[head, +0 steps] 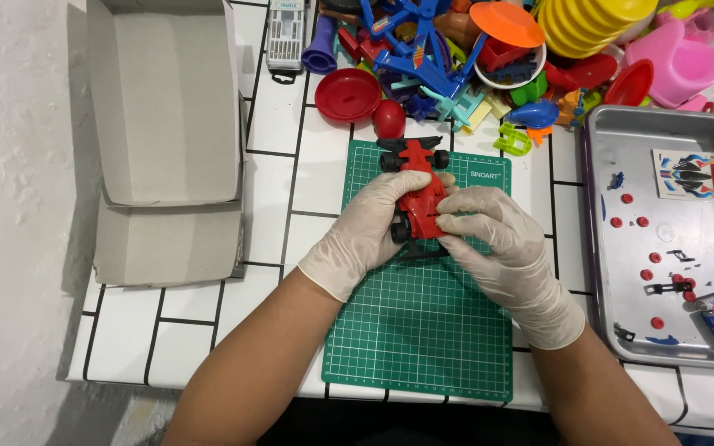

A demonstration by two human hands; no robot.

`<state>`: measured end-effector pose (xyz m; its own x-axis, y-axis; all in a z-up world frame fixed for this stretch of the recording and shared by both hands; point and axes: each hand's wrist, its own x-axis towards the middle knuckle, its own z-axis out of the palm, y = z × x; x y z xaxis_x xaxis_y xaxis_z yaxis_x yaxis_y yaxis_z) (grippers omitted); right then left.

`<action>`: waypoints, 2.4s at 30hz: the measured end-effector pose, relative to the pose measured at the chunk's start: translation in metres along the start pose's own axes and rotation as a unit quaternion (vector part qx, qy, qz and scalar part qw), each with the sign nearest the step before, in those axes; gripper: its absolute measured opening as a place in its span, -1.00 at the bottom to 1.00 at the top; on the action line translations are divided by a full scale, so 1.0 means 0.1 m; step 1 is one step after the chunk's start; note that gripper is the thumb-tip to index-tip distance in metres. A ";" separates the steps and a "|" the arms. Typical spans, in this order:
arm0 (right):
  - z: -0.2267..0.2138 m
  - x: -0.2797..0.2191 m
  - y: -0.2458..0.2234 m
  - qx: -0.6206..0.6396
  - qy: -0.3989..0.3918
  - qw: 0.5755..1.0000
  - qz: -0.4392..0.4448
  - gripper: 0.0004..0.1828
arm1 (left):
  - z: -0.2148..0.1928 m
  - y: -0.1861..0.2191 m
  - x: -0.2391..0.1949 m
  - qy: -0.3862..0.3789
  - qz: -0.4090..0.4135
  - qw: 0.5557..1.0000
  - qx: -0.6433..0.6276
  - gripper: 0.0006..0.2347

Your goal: Installing a motor, gears, and batteries into a toy car chassis and then attaching the body shell.

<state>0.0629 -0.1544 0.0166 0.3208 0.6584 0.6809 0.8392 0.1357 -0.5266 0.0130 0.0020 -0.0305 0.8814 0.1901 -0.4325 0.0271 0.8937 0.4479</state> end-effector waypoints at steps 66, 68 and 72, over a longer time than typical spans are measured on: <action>0.14 -0.10 -0.04 0.334 0.065 0.852 0.398 -0.24 | 0.14 -0.02 -0.21 -0.121 0.117 0.976 0.135 -0.69; 0.13 -0.09 -0.06 0.333 0.065 0.851 0.400 -0.24 | 0.14 -0.02 -0.20 -0.121 0.116 0.977 0.134 -0.68; 0.12 -0.04 -0.10 0.327 0.061 0.853 0.402 -0.26 | 0.14 -0.02 -0.20 -0.117 0.114 0.977 0.140 -0.68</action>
<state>0.0480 -0.1496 0.0129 0.7536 0.6573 -0.0077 -0.0861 0.0870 -0.9925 0.0022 -0.0097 -0.0116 0.9621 0.2444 -0.1210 -0.0837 0.6869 0.7219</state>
